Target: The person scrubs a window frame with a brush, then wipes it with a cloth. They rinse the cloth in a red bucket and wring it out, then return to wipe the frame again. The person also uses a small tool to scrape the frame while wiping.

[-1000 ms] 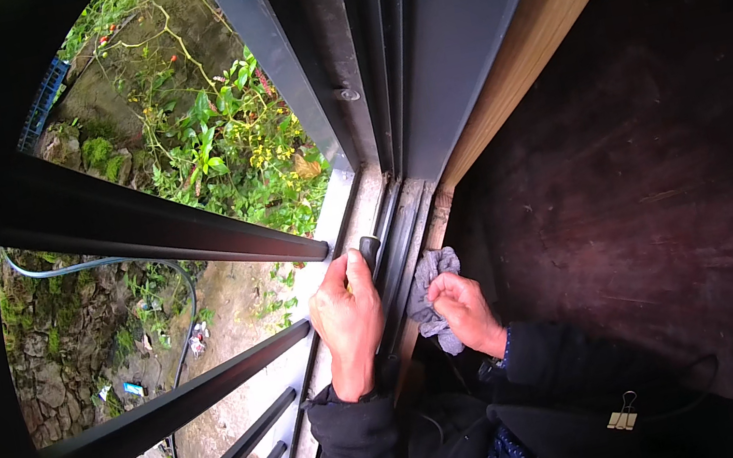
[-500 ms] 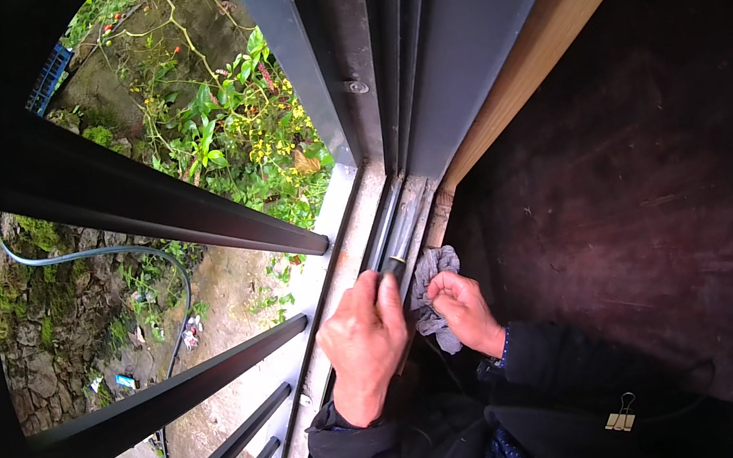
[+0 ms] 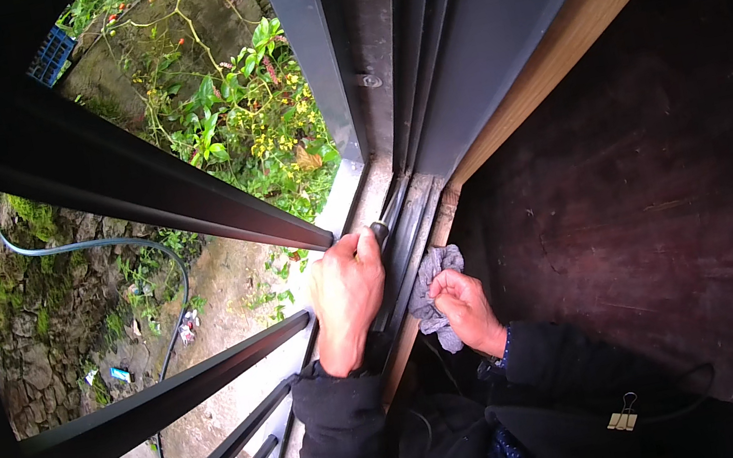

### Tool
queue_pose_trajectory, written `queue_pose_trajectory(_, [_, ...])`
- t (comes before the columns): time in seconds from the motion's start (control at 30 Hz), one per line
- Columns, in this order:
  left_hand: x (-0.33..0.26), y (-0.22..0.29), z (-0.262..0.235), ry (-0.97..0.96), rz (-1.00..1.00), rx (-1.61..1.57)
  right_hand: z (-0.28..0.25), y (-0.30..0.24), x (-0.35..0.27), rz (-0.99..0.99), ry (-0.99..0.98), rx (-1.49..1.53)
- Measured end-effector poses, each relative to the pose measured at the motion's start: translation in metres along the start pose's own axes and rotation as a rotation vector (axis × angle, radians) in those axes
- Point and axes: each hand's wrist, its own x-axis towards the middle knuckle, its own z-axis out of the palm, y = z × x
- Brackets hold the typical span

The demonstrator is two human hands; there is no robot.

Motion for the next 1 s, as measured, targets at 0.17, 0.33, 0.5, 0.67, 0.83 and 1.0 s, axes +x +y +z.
queue_pose_trajectory(0.17, [0.007, -0.005, 0.012, -0.039, -0.092, -0.135, 0.002, 0.001, 0.001, -0.004, 0.01, 0.019])
queue_pose_trajectory(0.33, [0.004, -0.021, 0.02, -0.004, -0.066, -0.263, 0.002, 0.001, 0.001, 0.004, 0.009, 0.038])
queue_pose_trajectory(0.5, [0.002, -0.025, 0.023, 0.035, -0.06, -0.248, 0.001, 0.0, 0.001, 0.017, 0.007, -0.011])
queue_pose_trajectory(0.67, [-0.001, -0.026, 0.02, 0.013, -0.071, -0.263, 0.002, 0.003, 0.002, -0.001, 0.007, 0.006])
queue_pose_trajectory(0.83, [-0.006, -0.023, 0.017, 0.003, -0.09, -0.301, 0.003, 0.005, 0.002, -0.033, 0.022, -0.005])
queue_pose_trajectory(1.0, [-0.017, -0.019, 0.008, -0.038, -0.137, -0.36, 0.003, 0.005, 0.002, -0.008, 0.023, 0.026])
